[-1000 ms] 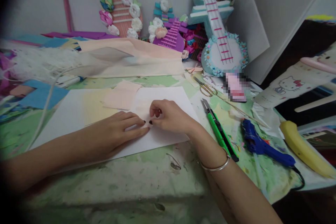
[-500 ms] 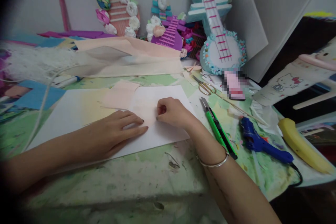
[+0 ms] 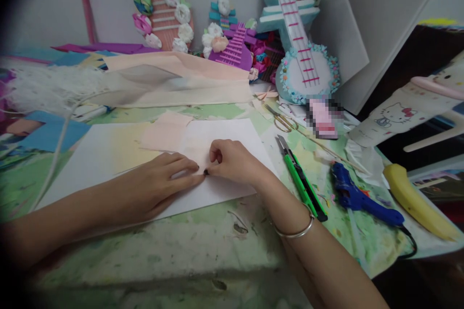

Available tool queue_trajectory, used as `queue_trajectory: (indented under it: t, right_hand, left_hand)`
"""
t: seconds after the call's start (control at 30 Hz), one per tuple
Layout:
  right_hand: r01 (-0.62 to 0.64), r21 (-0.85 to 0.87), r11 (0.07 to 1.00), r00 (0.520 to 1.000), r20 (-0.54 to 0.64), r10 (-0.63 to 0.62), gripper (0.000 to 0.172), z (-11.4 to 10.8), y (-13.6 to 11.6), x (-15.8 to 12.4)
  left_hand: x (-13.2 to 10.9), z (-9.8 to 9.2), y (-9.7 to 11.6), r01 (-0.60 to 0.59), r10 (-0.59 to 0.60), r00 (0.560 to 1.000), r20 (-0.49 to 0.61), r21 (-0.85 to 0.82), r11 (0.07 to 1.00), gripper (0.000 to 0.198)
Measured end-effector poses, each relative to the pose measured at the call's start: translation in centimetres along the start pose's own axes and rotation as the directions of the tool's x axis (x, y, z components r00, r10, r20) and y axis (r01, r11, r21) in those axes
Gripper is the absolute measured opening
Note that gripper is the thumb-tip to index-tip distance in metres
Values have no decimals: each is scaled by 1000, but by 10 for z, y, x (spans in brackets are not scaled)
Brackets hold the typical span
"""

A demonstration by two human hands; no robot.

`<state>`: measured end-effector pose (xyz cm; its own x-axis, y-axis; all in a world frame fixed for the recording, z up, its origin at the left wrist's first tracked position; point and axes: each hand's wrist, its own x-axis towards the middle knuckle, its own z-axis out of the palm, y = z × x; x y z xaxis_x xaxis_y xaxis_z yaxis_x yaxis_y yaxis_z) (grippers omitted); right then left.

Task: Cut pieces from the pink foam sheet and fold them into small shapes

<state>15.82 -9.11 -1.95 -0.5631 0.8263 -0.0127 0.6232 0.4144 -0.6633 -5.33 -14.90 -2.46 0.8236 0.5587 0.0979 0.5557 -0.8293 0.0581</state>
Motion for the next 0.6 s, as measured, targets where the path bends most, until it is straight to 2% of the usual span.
queue_trajectory:
  t: [0.17,0.3,0.43,0.53,0.6]
  right_hand:
    - [-74,-63,995,996,-54,71,9,-5,5,3]
    - [-93,-31,995,995,-50,91,8,-9,8,4]
    - [-34,-27,999,998,-58,32,13,-7,7,4]
    - [34,-73,997,997,-60,-39,17,-6,3,2]
    - [90,-98,991,995,-37,-94,20,-6,0,1]
  left_hand:
    - [0,0,-1,-6,5,1000,-19,-42,999,36]
    - [0,-3,-5,32,-41,998,-46,-195,980,41]
    - [0,-2,-12,149,-194,977,-85,-374,915,31]
    - [2,1,-19,102,-181,971,-153,-420,902,19]
    - [3,4,-22,63,-154,970,-189,-416,907,19]
